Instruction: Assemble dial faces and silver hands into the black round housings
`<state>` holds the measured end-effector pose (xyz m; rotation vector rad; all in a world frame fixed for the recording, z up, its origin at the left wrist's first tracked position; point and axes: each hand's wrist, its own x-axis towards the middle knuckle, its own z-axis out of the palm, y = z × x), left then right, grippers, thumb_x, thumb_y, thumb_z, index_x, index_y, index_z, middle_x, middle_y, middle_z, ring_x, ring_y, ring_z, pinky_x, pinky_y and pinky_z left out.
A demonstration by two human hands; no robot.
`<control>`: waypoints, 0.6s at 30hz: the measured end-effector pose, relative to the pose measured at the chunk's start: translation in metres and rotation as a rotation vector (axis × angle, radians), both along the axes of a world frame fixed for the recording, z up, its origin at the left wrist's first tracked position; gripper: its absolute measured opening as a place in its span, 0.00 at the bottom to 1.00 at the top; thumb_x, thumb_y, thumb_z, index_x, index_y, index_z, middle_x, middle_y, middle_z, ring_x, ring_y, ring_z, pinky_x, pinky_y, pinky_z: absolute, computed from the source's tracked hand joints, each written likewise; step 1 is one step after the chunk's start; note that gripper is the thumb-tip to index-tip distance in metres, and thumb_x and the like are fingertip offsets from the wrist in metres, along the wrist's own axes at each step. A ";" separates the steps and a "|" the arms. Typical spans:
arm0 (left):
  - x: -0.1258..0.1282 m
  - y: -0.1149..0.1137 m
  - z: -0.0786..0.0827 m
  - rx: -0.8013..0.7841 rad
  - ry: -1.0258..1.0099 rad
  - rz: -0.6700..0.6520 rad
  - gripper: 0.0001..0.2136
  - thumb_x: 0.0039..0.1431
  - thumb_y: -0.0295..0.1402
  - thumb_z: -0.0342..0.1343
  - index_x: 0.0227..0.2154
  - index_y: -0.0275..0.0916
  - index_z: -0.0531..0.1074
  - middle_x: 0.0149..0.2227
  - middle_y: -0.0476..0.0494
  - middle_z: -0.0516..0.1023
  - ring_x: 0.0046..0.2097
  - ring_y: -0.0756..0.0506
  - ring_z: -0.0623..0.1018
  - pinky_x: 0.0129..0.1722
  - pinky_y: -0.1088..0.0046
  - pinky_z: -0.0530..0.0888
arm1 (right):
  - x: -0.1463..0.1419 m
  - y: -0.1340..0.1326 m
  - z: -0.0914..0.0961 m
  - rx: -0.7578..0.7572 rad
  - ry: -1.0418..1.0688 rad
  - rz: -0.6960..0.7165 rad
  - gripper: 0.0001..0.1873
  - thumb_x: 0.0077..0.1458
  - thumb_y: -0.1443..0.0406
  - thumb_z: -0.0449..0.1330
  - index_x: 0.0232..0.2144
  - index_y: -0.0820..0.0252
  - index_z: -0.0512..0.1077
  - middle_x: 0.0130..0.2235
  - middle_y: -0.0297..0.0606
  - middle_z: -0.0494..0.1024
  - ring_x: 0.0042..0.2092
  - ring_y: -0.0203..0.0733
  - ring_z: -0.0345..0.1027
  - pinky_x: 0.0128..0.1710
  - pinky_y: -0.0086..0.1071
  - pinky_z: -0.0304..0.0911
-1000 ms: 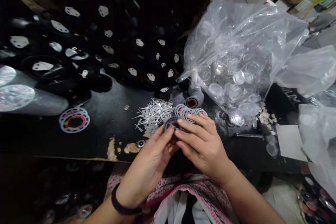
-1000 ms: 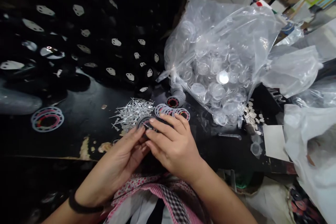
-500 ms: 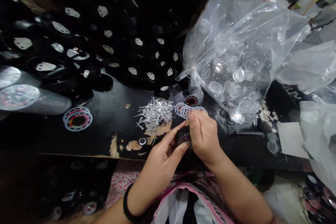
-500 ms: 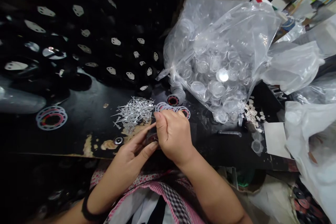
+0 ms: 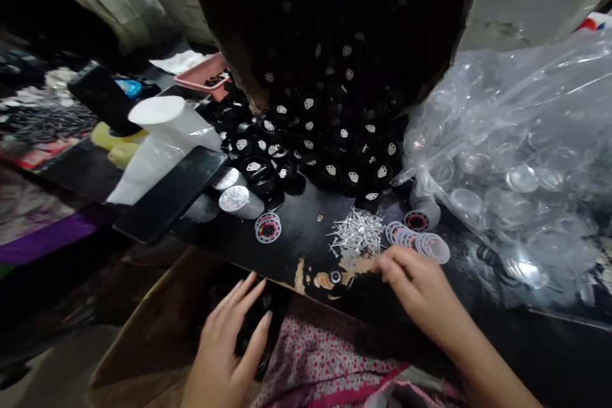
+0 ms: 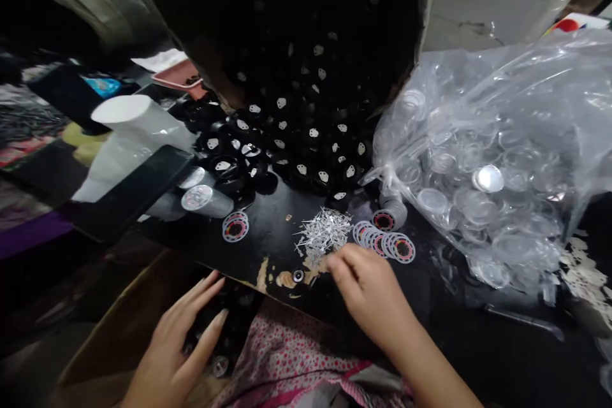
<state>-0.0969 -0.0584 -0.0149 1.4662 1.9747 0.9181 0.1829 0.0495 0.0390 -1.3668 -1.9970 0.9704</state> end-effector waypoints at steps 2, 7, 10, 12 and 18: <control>0.010 0.038 0.012 0.148 0.078 -0.144 0.21 0.62 0.34 0.57 0.59 0.49 0.69 0.63 0.42 0.72 0.64 0.38 0.69 0.66 0.54 0.60 | -0.012 0.000 0.004 -0.013 -0.032 0.139 0.16 0.67 0.60 0.52 0.28 0.57 0.70 0.29 0.33 0.76 0.32 0.38 0.69 0.34 0.31 0.60; 0.038 0.179 0.028 0.315 0.274 -0.161 0.28 0.64 0.31 0.51 0.65 0.25 0.58 0.67 0.22 0.62 0.69 0.33 0.61 0.67 0.52 0.57 | -0.014 -0.006 0.009 -0.012 -0.071 0.179 0.14 0.67 0.63 0.52 0.28 0.58 0.70 0.29 0.33 0.76 0.32 0.38 0.69 0.34 0.32 0.59; 0.039 0.225 0.015 0.302 0.285 -0.166 0.28 0.61 0.25 0.52 0.63 0.21 0.59 0.66 0.17 0.63 0.69 0.29 0.60 0.66 0.46 0.57 | -0.002 -0.012 0.004 -0.058 -0.074 0.114 0.14 0.67 0.63 0.52 0.28 0.57 0.70 0.29 0.34 0.76 0.32 0.39 0.69 0.34 0.32 0.60; 0.036 0.230 0.007 0.296 0.290 -0.186 0.26 0.60 0.22 0.51 0.62 0.23 0.61 0.62 0.19 0.68 0.66 0.29 0.65 0.64 0.45 0.59 | 0.003 -0.015 0.000 -0.096 -0.076 0.098 0.14 0.67 0.62 0.52 0.29 0.57 0.70 0.29 0.34 0.76 0.33 0.40 0.70 0.34 0.33 0.60; 0.039 0.189 0.015 0.309 0.228 -0.216 0.27 0.64 0.26 0.50 0.66 0.36 0.57 0.57 0.33 0.77 0.59 0.38 0.74 0.60 0.53 0.68 | 0.000 -0.009 -0.002 -0.153 0.021 0.052 0.14 0.65 0.61 0.52 0.29 0.57 0.71 0.28 0.33 0.74 0.32 0.38 0.67 0.33 0.32 0.59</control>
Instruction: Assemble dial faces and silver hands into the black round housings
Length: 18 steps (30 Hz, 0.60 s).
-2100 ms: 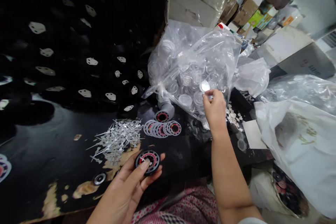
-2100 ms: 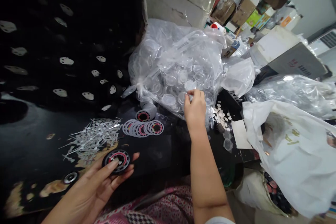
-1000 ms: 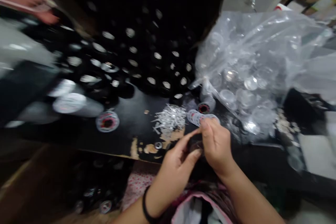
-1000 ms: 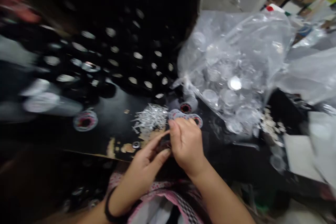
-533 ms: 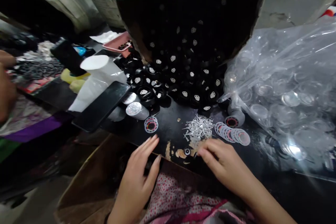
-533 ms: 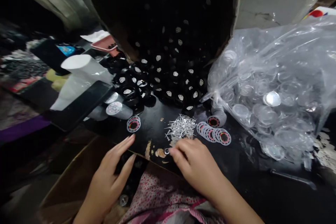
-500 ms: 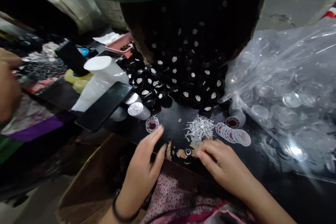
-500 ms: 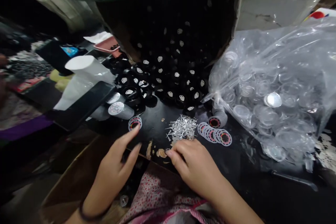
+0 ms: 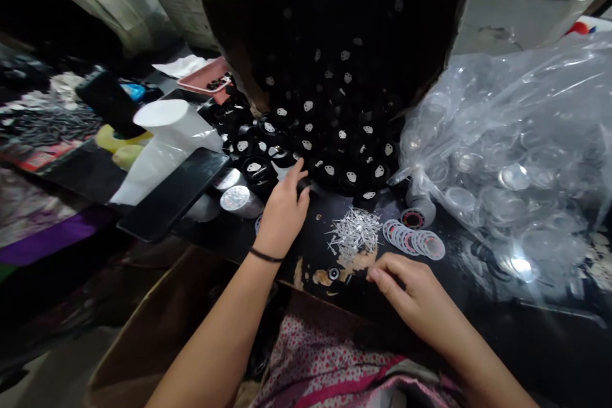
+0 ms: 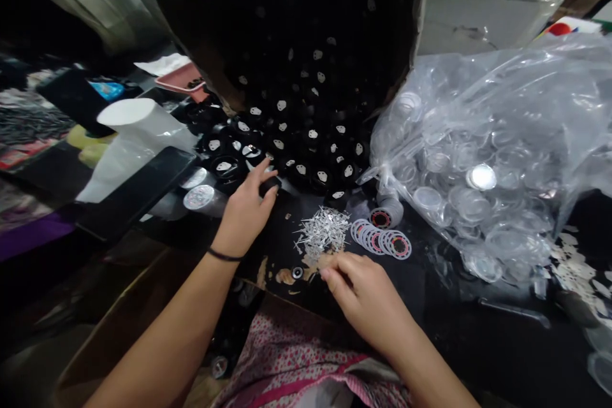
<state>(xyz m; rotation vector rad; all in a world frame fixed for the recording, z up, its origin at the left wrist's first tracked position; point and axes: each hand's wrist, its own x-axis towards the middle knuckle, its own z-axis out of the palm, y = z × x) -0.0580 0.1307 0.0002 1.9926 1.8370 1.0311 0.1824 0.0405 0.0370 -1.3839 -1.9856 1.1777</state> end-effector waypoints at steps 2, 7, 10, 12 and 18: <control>0.011 -0.023 0.007 0.022 -0.087 -0.003 0.28 0.66 0.29 0.51 0.68 0.40 0.53 0.57 0.36 0.77 0.59 0.40 0.75 0.60 0.55 0.69 | -0.003 0.007 0.000 -0.074 0.101 -0.100 0.13 0.64 0.59 0.54 0.31 0.58 0.71 0.28 0.32 0.73 0.31 0.36 0.66 0.32 0.31 0.59; 0.048 -0.082 0.006 0.120 -0.282 -0.390 0.31 0.58 0.22 0.59 0.63 0.49 0.61 0.57 0.43 0.78 0.60 0.42 0.75 0.63 0.59 0.67 | -0.007 0.018 -0.009 -0.402 0.558 -0.264 0.22 0.59 0.46 0.56 0.36 0.60 0.70 0.27 0.31 0.73 0.24 0.32 0.62 0.26 0.29 0.59; 0.060 -0.102 -0.003 0.062 -0.362 -0.589 0.28 0.55 0.17 0.60 0.55 0.51 0.70 0.56 0.46 0.80 0.59 0.42 0.76 0.62 0.59 0.69 | -0.001 0.016 -0.012 -0.527 0.679 -0.323 0.23 0.54 0.45 0.62 0.32 0.59 0.69 0.22 0.27 0.71 0.22 0.30 0.60 0.22 0.26 0.56; 0.064 -0.109 -0.009 -0.001 -0.485 -0.555 0.26 0.55 0.17 0.60 0.52 0.52 0.72 0.53 0.46 0.81 0.56 0.42 0.79 0.61 0.56 0.70 | 0.003 0.011 -0.010 -0.590 0.706 -0.351 0.24 0.49 0.45 0.66 0.34 0.58 0.68 0.23 0.26 0.71 0.21 0.30 0.60 0.22 0.26 0.55; 0.076 -0.120 -0.018 -0.164 -0.792 -0.175 0.26 0.45 0.22 0.70 0.47 0.50 0.74 0.52 0.43 0.79 0.49 0.38 0.82 0.59 0.53 0.72 | 0.011 0.000 0.003 -0.500 0.543 -0.312 0.24 0.45 0.51 0.70 0.38 0.57 0.67 0.27 0.25 0.69 0.26 0.30 0.61 0.27 0.27 0.60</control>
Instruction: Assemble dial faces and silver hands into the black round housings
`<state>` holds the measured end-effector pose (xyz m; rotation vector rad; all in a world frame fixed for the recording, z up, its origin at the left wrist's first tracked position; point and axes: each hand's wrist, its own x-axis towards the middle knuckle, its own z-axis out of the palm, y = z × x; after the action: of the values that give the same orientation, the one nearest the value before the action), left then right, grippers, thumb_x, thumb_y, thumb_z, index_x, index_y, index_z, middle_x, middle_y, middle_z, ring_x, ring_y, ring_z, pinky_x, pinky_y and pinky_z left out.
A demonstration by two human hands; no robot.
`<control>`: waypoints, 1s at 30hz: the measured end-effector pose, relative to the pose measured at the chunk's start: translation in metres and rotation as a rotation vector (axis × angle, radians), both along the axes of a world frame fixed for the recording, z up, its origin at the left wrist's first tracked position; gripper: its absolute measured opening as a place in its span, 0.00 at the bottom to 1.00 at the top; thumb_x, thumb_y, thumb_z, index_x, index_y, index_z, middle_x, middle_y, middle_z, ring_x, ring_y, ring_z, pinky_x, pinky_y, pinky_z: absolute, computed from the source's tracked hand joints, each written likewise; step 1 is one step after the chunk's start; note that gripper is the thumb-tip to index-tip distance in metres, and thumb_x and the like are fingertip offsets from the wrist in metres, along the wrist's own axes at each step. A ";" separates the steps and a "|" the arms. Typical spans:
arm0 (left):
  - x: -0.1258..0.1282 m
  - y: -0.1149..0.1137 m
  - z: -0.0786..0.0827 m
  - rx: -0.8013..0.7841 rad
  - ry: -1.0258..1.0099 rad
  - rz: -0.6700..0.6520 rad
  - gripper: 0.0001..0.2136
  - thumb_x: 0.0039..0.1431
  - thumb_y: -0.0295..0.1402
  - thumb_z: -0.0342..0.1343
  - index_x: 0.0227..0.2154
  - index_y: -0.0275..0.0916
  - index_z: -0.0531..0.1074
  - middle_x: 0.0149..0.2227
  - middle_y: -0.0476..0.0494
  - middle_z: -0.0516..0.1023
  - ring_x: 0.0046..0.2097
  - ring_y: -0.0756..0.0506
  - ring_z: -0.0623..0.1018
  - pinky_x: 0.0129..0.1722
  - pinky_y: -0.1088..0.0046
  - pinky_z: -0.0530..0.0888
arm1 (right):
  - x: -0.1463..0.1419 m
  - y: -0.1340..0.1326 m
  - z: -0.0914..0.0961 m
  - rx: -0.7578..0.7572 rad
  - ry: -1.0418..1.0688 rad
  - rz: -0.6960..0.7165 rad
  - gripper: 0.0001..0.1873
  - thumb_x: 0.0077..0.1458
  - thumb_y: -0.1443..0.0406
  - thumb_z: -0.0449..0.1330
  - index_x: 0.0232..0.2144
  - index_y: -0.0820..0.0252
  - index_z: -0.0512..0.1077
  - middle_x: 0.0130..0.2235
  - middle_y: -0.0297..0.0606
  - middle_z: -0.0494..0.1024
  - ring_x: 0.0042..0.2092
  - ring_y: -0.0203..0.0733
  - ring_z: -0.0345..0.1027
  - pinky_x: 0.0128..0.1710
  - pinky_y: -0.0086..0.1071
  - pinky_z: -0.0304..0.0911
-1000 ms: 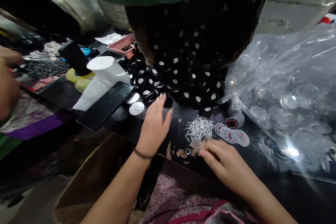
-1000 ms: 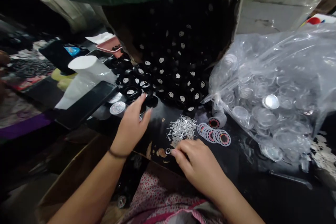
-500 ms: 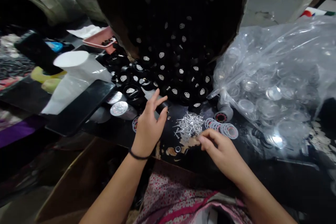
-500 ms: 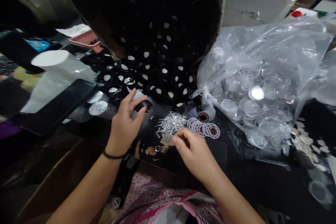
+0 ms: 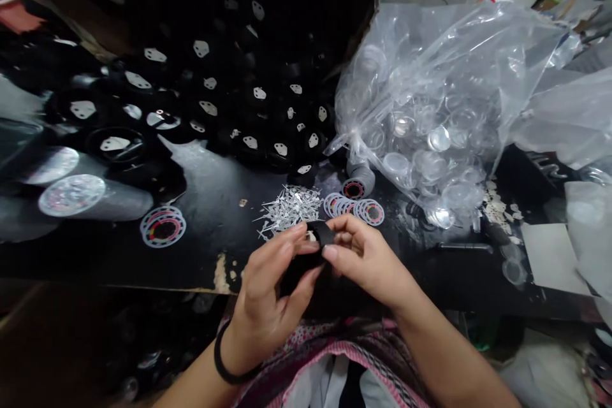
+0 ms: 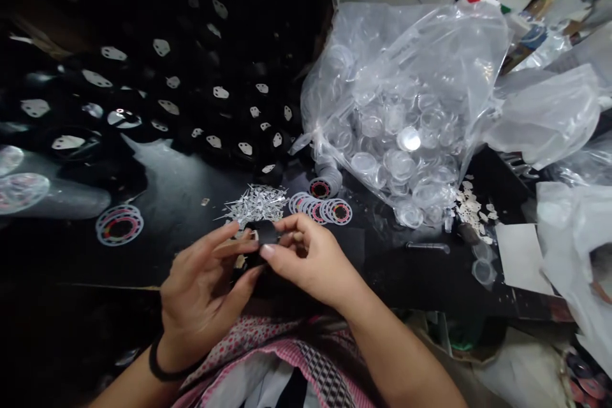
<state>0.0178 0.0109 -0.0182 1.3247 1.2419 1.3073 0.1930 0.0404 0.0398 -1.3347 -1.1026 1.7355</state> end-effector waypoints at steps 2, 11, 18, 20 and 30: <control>0.002 -0.002 0.002 -0.049 -0.021 -0.035 0.23 0.44 0.22 0.70 0.43 0.49 0.75 0.56 0.41 0.76 0.49 0.38 0.82 0.59 0.52 0.72 | 0.001 -0.003 0.001 0.055 -0.096 0.013 0.21 0.47 0.54 0.70 0.39 0.56 0.68 0.28 0.26 0.69 0.28 0.31 0.61 0.28 0.27 0.59; 0.008 0.001 0.027 -0.414 -0.185 -0.039 0.21 0.58 0.38 0.63 0.55 0.51 0.74 0.62 0.46 0.73 0.62 0.39 0.71 0.62 0.64 0.68 | 0.014 -0.011 -0.009 0.144 -0.212 0.077 0.17 0.57 0.55 0.61 0.45 0.58 0.71 0.31 0.30 0.70 0.30 0.33 0.61 0.32 0.29 0.60; 0.022 -0.004 0.010 -0.917 -0.628 -0.077 0.18 0.47 0.42 0.71 0.42 0.44 0.82 0.54 0.40 0.80 0.55 0.35 0.78 0.43 0.68 0.81 | 0.032 -0.014 -0.004 0.182 -0.322 0.267 0.19 0.59 0.56 0.61 0.50 0.57 0.73 0.31 0.29 0.72 0.31 0.33 0.65 0.33 0.28 0.61; 0.023 -0.006 0.013 -0.951 -0.675 -0.083 0.19 0.47 0.43 0.71 0.42 0.42 0.81 0.51 0.38 0.82 0.51 0.35 0.81 0.43 0.65 0.82 | 0.041 -0.009 -0.005 0.196 -0.374 0.215 0.19 0.61 0.55 0.60 0.51 0.57 0.73 0.31 0.30 0.73 0.32 0.35 0.67 0.35 0.29 0.63; 0.030 0.000 0.021 -0.872 -0.816 -0.047 0.18 0.59 0.44 0.62 0.49 0.43 0.77 0.48 0.38 0.83 0.44 0.43 0.84 0.42 0.71 0.82 | 0.068 0.011 -0.028 0.382 -1.336 -0.027 0.19 0.60 0.60 0.62 0.51 0.61 0.71 0.50 0.48 0.74 0.54 0.56 0.68 0.52 0.49 0.62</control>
<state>0.0477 0.0106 0.0023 0.1517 0.9687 0.9163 0.2613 0.0512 0.0114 -2.2180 -1.9065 0.3481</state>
